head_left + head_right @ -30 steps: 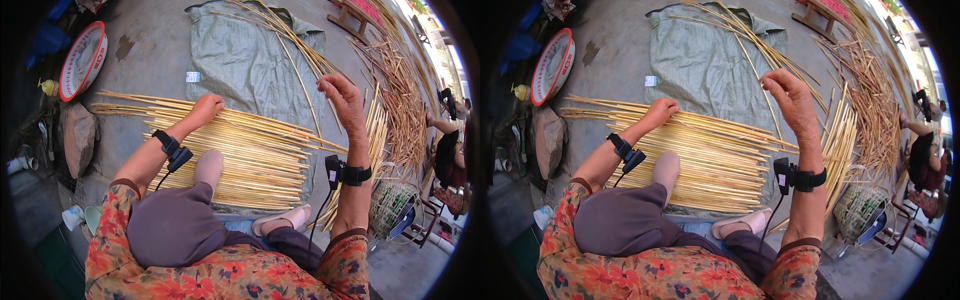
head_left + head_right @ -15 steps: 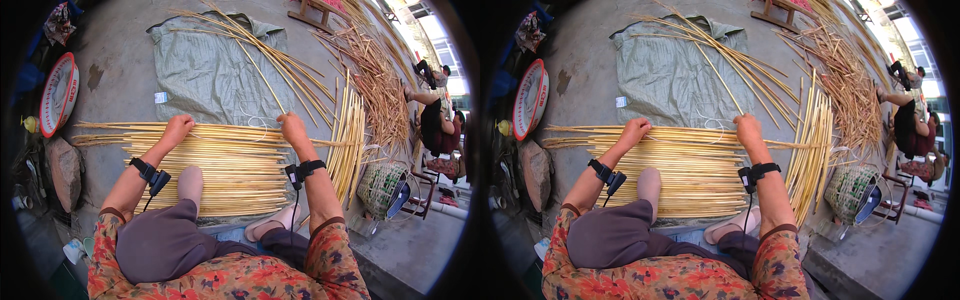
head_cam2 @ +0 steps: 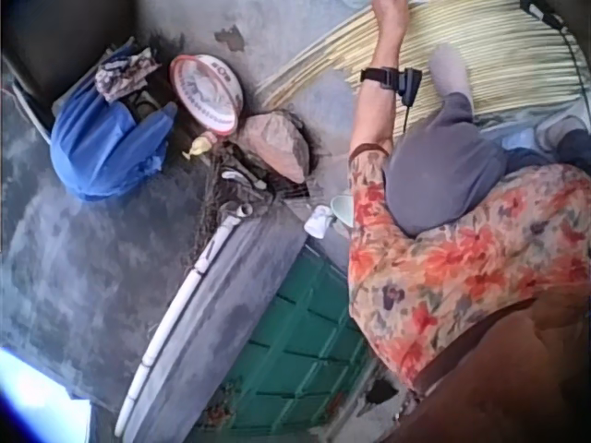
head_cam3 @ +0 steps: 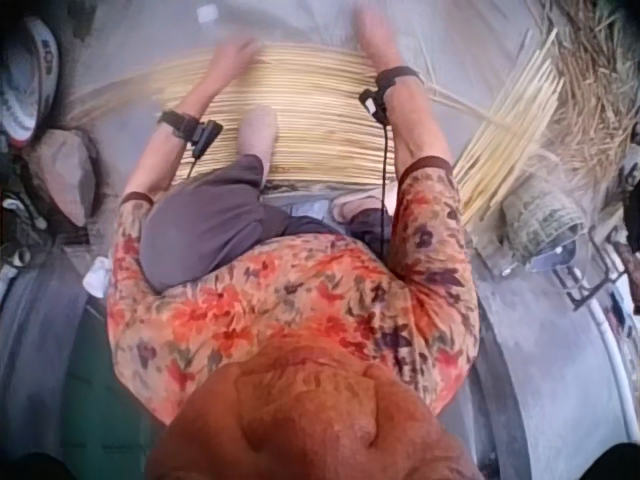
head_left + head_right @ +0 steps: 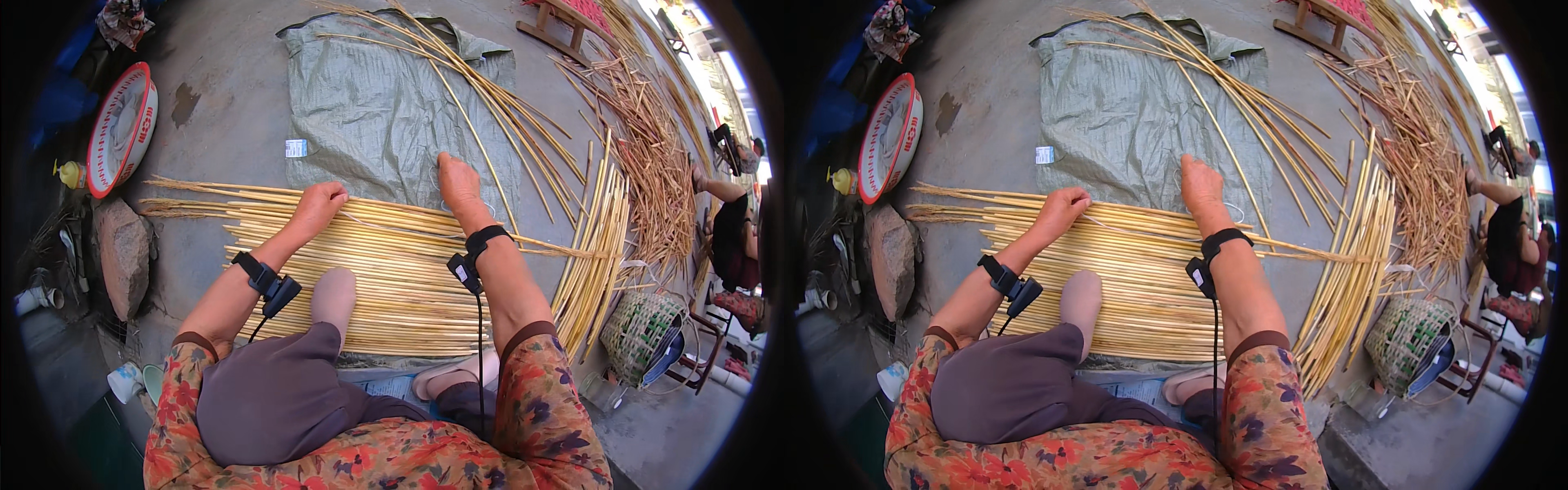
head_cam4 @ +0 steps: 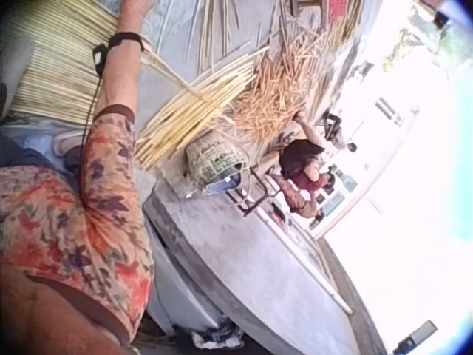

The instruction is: The person weaves a mat using long stalks by hand, aligning them and threading a white string through the ends of the stalks.

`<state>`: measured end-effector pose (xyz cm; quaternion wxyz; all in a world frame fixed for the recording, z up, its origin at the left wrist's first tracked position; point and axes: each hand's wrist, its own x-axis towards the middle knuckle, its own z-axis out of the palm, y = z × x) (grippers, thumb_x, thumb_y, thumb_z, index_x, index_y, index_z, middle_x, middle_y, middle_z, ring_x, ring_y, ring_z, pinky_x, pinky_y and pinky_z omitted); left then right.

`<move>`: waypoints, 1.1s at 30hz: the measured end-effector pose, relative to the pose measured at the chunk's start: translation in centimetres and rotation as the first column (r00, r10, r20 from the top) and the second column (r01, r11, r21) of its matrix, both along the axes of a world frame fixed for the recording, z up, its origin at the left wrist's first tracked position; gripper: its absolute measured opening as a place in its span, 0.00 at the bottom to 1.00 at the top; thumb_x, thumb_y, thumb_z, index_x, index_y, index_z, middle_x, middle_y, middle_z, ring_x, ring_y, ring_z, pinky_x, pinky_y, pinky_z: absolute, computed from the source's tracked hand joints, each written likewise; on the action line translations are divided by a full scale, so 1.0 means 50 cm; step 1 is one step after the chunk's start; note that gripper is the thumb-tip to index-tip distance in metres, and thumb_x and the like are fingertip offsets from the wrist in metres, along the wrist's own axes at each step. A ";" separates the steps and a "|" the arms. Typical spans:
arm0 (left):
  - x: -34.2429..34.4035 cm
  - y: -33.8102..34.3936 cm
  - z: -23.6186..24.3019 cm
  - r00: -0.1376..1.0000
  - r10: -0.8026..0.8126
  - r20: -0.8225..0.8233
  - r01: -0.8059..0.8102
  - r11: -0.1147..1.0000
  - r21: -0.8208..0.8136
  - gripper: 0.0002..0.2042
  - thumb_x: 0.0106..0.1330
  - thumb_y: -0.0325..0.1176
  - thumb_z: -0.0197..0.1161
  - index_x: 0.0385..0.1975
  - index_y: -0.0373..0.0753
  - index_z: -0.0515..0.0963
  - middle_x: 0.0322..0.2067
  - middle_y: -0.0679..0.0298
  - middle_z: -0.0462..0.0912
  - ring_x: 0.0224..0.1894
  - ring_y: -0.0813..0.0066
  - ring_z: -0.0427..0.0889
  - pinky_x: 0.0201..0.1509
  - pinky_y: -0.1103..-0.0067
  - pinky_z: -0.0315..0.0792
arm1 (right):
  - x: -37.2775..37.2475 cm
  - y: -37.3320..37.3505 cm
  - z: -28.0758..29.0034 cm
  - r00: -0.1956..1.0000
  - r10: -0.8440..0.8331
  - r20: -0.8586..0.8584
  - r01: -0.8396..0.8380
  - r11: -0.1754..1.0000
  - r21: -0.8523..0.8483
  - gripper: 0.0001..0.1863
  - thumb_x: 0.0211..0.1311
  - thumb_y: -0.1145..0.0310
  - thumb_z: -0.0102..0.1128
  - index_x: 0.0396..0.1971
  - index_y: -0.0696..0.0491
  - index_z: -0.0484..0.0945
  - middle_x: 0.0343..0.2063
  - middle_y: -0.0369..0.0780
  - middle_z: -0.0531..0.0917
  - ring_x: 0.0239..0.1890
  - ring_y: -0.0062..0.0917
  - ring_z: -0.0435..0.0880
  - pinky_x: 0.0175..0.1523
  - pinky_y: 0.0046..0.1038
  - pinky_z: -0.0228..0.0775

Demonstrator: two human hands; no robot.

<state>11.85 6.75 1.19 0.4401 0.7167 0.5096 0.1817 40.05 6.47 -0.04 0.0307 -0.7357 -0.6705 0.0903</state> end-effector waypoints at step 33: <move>-0.025 -0.002 -0.007 0.996 -0.068 -0.053 0.077 0.979 0.186 0.07 0.56 0.30 0.57 0.27 0.33 0.75 0.26 0.53 0.75 0.31 0.56 0.75 0.35 0.71 0.68 | -0.227 -0.058 0.006 0.871 0.277 -0.405 -0.224 0.959 0.174 0.07 0.50 0.74 0.50 0.27 0.51 0.77 0.28 0.40 0.78 0.35 0.37 0.76 0.39 0.34 0.68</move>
